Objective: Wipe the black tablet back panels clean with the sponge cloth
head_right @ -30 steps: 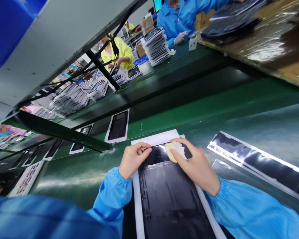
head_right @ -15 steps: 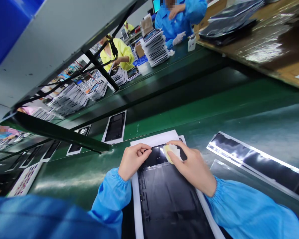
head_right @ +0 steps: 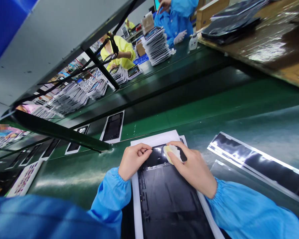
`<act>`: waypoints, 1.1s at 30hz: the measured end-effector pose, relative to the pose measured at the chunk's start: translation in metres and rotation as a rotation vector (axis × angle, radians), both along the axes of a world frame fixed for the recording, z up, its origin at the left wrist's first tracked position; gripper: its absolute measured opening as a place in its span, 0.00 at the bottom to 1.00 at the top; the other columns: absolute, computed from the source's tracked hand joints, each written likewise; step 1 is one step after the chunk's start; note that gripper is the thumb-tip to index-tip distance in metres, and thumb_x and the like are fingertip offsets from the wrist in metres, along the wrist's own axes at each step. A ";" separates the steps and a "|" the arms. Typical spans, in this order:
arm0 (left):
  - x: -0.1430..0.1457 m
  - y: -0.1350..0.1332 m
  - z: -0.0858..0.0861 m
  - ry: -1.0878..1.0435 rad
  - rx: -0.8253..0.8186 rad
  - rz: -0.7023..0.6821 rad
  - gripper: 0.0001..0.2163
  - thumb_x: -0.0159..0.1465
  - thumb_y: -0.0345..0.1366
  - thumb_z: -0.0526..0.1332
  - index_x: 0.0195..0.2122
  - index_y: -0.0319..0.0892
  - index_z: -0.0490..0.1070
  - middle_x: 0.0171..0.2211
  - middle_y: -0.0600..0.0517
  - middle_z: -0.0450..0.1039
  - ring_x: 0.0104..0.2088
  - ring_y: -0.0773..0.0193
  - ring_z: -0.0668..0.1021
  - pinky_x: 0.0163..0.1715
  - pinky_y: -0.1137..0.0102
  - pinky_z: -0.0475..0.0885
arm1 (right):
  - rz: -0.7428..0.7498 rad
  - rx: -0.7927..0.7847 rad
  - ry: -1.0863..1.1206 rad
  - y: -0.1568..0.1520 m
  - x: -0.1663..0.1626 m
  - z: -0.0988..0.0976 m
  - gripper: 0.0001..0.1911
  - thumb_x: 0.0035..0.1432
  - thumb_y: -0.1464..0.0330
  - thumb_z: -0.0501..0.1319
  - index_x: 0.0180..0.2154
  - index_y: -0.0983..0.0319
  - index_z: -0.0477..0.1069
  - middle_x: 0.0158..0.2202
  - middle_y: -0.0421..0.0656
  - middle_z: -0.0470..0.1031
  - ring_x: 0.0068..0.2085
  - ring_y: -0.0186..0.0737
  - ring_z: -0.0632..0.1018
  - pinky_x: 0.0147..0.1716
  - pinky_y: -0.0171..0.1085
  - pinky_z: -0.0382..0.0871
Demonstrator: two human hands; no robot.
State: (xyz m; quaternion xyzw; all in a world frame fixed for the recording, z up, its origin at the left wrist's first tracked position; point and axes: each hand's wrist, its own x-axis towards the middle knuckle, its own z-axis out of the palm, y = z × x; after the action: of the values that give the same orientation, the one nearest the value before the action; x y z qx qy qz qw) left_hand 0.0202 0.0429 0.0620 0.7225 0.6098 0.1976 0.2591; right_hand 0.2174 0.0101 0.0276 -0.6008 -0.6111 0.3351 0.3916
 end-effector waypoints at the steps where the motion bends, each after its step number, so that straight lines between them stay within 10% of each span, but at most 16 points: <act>1: 0.000 0.000 0.000 0.000 0.002 -0.001 0.05 0.58 0.34 0.62 0.32 0.46 0.78 0.22 0.60 0.73 0.21 0.72 0.71 0.27 0.77 0.67 | -0.001 -0.001 -0.001 0.001 0.000 0.000 0.13 0.57 0.58 0.57 0.42 0.54 0.71 0.15 0.30 0.63 0.10 0.32 0.57 0.11 0.34 0.53; 33: 0.001 0.000 0.003 -0.016 -0.038 0.016 0.07 0.58 0.34 0.61 0.33 0.45 0.79 0.24 0.57 0.76 0.23 0.70 0.73 0.31 0.74 0.69 | 0.012 0.002 -0.031 0.001 -0.001 0.003 0.14 0.57 0.57 0.56 0.43 0.55 0.71 0.20 0.33 0.72 0.10 0.32 0.60 0.13 0.34 0.57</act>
State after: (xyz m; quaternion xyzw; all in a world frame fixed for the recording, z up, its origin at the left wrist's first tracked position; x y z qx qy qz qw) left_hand 0.0209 0.0432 0.0651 0.7109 0.6171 0.1941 0.2760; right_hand 0.2163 0.0108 0.0301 -0.6017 -0.6212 0.3274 0.3806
